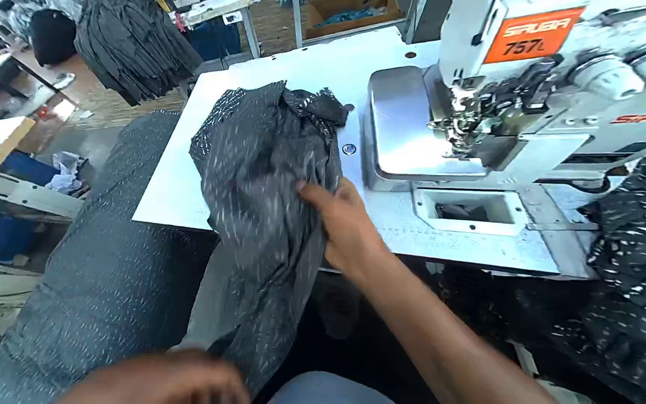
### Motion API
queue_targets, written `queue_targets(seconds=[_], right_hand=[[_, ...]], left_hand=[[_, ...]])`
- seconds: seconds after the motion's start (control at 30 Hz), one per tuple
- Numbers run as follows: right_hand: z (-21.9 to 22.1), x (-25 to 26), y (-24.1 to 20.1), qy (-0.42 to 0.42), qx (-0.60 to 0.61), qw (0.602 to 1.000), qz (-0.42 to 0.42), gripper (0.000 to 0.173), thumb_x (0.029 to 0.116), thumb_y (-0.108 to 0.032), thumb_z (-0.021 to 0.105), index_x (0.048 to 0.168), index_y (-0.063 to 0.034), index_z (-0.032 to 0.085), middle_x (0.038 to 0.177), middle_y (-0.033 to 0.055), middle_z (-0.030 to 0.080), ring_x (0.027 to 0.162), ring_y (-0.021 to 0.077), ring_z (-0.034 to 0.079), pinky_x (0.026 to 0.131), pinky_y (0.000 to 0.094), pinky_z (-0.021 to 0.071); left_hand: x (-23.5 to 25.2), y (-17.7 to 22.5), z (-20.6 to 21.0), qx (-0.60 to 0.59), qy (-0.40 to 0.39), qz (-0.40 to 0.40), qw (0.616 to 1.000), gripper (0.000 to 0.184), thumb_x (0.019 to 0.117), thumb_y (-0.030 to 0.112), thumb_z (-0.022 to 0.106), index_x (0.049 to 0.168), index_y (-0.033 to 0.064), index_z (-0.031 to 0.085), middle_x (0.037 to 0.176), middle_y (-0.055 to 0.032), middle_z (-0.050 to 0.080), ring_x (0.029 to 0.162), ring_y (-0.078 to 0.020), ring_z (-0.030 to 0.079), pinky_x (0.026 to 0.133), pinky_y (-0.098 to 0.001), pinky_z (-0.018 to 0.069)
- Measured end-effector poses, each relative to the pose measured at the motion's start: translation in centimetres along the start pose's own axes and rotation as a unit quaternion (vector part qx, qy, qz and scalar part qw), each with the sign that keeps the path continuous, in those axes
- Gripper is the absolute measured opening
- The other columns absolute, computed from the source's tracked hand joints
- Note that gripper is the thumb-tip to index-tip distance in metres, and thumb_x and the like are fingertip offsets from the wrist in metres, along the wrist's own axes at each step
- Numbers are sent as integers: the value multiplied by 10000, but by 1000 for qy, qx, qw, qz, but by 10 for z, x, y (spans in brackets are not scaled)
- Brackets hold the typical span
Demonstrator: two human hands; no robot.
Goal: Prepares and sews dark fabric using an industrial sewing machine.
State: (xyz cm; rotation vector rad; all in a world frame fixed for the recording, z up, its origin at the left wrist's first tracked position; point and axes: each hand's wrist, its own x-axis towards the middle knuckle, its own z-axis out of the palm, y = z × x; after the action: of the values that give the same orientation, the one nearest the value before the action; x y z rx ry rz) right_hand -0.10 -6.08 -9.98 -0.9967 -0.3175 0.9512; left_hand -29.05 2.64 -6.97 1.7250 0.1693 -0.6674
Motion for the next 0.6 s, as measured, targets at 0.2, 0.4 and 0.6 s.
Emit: queue_targets(seconds=[0.2, 0.4, 0.6], right_hand=[[-20, -61, 47, -96, -145, 980, -101, 165, 990, -212, 669, 1074, -80, 718, 950, 23, 736, 889, 123, 710, 817, 342, 617], [-111, -152, 74, -106, -324, 935, 97, 177, 981, -201, 654, 1009, -46, 735, 877, 27, 752, 834, 123, 729, 807, 389, 615], [-116, -135, 67, -35, -666, 743, 63, 367, 977, -349, 620, 835, -29, 731, 805, 157, 706, 730, 330, 703, 647, 562, 559]], left_hand=[[93, 55, -165, 282, 522, 171, 787, 335, 1067, 240, 490, 1291, 33, 628, 1229, -115, 683, 949, -189, 708, 809, -415, 620], [214, 23, -288, 406, 445, -136, 786, 624, 1053, 475, 486, 1552, 105, 430, 1542, -251, 440, 1262, -498, 567, 969, -732, 461], [219, 12, -349, 305, 563, -179, 747, 437, 1087, 364, 410, 1365, 120, 643, 1379, -250, 602, 1243, -486, 590, 956, -746, 448]])
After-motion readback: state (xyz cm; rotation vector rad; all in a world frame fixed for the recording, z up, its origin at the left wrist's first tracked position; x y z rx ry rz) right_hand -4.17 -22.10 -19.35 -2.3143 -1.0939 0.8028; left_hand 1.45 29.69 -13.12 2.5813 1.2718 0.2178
